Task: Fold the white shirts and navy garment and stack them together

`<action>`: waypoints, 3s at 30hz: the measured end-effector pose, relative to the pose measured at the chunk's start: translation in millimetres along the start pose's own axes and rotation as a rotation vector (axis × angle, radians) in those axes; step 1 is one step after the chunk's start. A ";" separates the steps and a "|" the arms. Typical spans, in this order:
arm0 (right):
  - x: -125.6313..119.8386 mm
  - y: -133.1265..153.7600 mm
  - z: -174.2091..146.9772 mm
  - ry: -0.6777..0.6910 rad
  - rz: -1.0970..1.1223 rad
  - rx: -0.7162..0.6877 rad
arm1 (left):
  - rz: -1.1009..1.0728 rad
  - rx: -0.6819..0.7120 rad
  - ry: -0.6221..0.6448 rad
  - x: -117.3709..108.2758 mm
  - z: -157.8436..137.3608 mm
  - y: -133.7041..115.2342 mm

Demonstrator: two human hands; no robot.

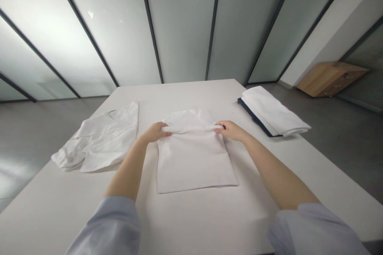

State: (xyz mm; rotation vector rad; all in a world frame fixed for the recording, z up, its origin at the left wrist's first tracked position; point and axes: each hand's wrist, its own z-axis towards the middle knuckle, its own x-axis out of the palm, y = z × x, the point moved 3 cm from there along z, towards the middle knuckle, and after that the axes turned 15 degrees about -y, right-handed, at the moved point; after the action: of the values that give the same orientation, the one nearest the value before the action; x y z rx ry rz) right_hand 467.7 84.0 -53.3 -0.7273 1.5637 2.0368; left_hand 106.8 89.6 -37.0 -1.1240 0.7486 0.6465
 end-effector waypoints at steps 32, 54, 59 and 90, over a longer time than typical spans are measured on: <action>24.3 -27.9 -20.2 -0.246 -0.322 -0.420 | 0.207 0.063 -0.210 50.6 -18.0 5.8; 20.9 -37.2 -18.3 -0.201 -0.010 -0.299 | -0.245 -0.022 -0.200 47.7 -9.4 18.7; 22.4 -33.7 -19.9 -0.204 0.012 -0.325 | -0.245 0.003 -0.252 46.3 -8.7 17.3; 34.8 -46.6 -12.3 -0.401 0.040 0.085 | 0.166 -0.361 -0.374 51.6 -7.0 27.1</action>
State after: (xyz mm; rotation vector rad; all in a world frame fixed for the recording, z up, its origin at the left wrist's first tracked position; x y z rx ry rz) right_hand 473.5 85.0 -112.5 -0.2352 1.4262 1.9782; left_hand 115.1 95.5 -94.8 -1.2265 0.4121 1.1304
